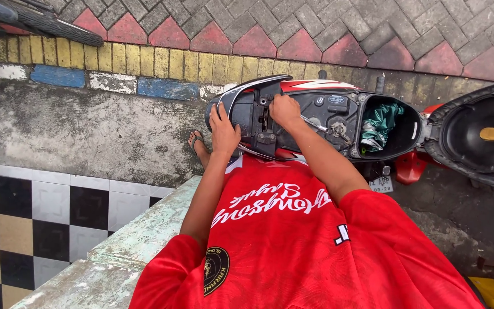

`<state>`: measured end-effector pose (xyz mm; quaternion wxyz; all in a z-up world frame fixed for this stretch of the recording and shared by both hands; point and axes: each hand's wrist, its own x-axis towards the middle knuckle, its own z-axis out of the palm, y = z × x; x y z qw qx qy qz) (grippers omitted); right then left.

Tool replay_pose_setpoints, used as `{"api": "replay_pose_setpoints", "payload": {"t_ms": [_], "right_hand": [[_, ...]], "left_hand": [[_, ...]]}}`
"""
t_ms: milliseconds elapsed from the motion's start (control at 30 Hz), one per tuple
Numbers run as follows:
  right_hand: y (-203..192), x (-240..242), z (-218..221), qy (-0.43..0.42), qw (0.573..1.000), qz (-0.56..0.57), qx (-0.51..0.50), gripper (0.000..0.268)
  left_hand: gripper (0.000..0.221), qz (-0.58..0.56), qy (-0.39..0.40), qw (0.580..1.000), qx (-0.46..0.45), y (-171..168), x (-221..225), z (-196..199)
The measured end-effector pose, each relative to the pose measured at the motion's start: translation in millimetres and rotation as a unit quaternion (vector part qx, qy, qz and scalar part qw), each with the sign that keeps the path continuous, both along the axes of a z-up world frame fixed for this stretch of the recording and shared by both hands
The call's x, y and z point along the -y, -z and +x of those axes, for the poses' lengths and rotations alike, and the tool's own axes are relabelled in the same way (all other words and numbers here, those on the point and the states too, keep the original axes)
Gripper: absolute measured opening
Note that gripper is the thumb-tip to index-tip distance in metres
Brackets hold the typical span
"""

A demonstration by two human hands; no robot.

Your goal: A person uses a wrench to work on bolts inside the under-seat storage area of a motorcycle.

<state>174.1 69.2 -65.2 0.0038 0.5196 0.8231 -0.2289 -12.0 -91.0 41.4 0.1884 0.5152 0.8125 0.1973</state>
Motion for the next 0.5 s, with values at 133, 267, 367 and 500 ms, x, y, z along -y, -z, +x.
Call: {"api": "replay_pose_setpoints", "payload": {"t_ms": [133, 267, 367, 500], "right_hand": [[-36, 8, 1, 0.043, 0.998, -0.036, -0.029, 0.029], [-53, 0, 27, 0.182, 0.971, -0.119, -0.099, 0.034], [-113, -14, 53, 0.253, 0.892, -0.279, -0.249, 0.036], [-228, -11, 98, 0.259, 0.668, -0.435, -0.546, 0.027]], "left_hand": [[0.095, -0.008, -0.009, 1.0, 0.003, 6, -2, -4], [0.093, -0.009, -0.01, 1.0, 0.015, 6, 0, -6], [0.093, -0.015, -0.01, 1.0, 0.019, 0, -2, -6], [0.092, -0.02, 0.001, 1.0, 0.007, -1, -2, -7]]}}
